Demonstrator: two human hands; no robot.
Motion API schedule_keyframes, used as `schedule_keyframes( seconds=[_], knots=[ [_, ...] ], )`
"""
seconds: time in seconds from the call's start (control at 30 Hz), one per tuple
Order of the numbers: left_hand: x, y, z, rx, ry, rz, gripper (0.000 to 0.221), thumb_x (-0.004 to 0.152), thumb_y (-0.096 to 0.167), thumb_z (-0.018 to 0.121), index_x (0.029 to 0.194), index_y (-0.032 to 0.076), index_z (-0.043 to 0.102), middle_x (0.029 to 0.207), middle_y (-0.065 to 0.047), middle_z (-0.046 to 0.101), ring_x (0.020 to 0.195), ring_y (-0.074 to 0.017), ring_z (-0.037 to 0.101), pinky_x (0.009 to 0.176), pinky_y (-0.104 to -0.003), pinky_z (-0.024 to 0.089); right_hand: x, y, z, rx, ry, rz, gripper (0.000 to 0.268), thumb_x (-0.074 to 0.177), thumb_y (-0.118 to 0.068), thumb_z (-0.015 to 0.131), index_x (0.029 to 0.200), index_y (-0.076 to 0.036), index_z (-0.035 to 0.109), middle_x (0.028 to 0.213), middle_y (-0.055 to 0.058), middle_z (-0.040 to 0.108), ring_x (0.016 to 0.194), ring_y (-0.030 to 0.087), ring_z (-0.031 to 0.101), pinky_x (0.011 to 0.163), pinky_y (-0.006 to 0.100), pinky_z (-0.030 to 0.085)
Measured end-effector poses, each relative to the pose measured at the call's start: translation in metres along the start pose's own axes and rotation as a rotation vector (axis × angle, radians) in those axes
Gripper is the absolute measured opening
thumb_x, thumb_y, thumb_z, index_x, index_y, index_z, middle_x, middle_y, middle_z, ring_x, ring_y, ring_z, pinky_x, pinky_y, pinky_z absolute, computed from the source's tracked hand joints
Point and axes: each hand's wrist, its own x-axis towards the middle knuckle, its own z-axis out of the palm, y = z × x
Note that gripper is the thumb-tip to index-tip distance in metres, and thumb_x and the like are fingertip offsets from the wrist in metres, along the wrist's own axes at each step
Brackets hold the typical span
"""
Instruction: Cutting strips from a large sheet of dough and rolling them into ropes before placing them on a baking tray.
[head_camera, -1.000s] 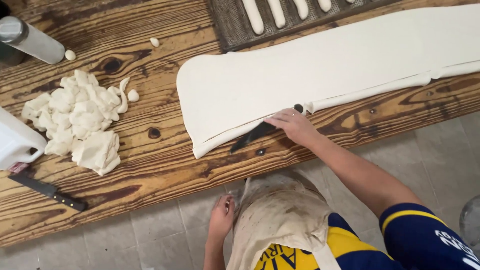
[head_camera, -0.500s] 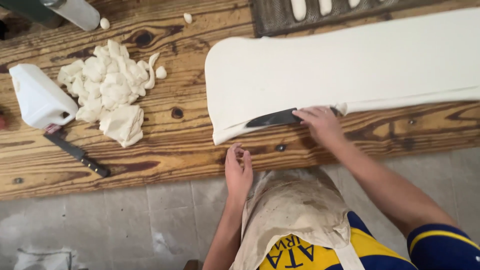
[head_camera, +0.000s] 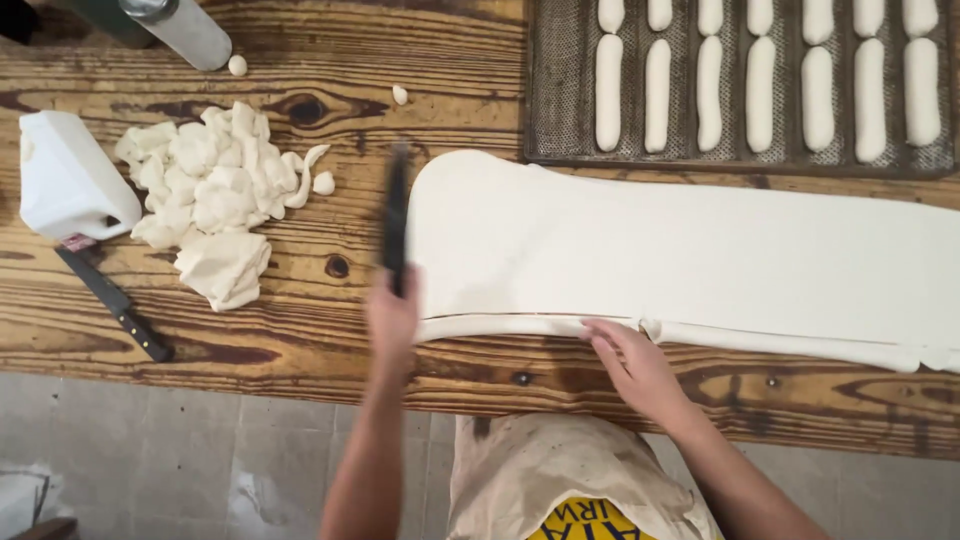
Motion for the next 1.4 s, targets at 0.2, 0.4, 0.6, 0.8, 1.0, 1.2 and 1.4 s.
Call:
schedule_keyframes(
  seconds=[0.2,0.4,0.6,0.8,1.0,1.2,1.4],
  knots=[
    [0.115,-0.019,-0.071,0.697,0.359,0.267,0.032,0.100,0.026,0.064,0.121,0.002,0.060,0.100,-0.021,0.064,0.092,-0.0419,0.069,0.070,-0.055,0.058,-0.044,0.099,0.000,-0.332,0.110,-0.028,0.031,0.101,-0.019,0.056,0.129,-0.019,0.069,0.116,0.000,0.073,0.116,0.023,0.069,0.105,0.040,0.052],
    [0.118,-0.064,-0.079,0.972,0.343,0.332,0.057,0.098,0.024,0.069,0.143,-0.004,0.046,0.133,-0.023,0.051,0.123,-0.0442,0.049,0.089,-0.056,0.048,-0.068,0.138,0.009,-0.686,0.258,-0.281,0.046,0.098,-0.023,0.061,0.143,-0.017,0.060,0.148,0.005,0.058,0.138,0.024,0.053,0.113,0.046,0.045],
    [-0.032,-0.093,-0.017,1.053,0.111,0.454,0.072,0.096,0.029,0.060,0.152,0.000,0.027,0.161,-0.022,0.030,0.149,-0.0351,0.029,0.125,-0.049,0.024,-0.054,0.136,0.034,-0.929,0.096,-0.175,0.069,0.099,-0.051,0.044,0.161,-0.022,0.035,0.170,0.003,0.031,0.158,0.024,0.023,0.128,0.046,0.013],
    [-0.046,-0.148,0.023,1.052,0.133,1.009,0.074,0.098,0.062,0.046,0.157,0.018,0.044,0.160,-0.015,0.040,0.154,-0.0341,0.030,0.124,-0.058,0.016,0.017,0.082,0.034,-1.053,-0.067,-0.009,0.079,0.104,-0.065,0.027,0.165,-0.017,0.022,0.173,0.012,0.020,0.160,0.035,0.012,0.126,0.067,0.001],
    [0.020,-0.151,0.024,1.020,0.109,1.105,0.062,0.099,0.058,0.053,0.147,0.019,0.054,0.145,-0.014,0.055,0.146,-0.0357,0.042,0.123,-0.062,0.019,0.058,0.139,0.036,-1.146,0.333,-0.513,0.039,0.098,-0.051,0.056,0.128,-0.027,0.063,0.130,-0.010,0.061,0.123,0.017,0.062,0.107,0.042,0.049],
    [0.041,-0.164,-0.015,0.913,-0.110,1.289,0.029,0.109,0.043,0.044,0.105,0.016,0.054,0.079,-0.002,0.061,0.085,-0.0224,0.068,0.097,-0.043,0.047,-0.005,0.090,0.031,-0.717,-0.134,-0.220,0.039,0.103,-0.048,0.044,0.122,-0.020,0.064,0.109,0.007,0.070,0.115,0.032,0.067,0.099,0.048,0.054],
    [-0.029,-0.119,-0.040,0.791,-0.288,1.252,0.089,0.064,0.066,0.083,0.132,0.015,0.059,0.118,-0.009,0.061,0.119,-0.0298,0.059,0.105,-0.046,0.044,-0.073,0.006,0.047,-0.651,-0.207,-0.104,0.043,0.094,-0.057,0.054,0.123,-0.028,0.065,0.113,0.002,0.075,0.119,0.026,0.069,0.098,0.047,0.056]
  ],
)
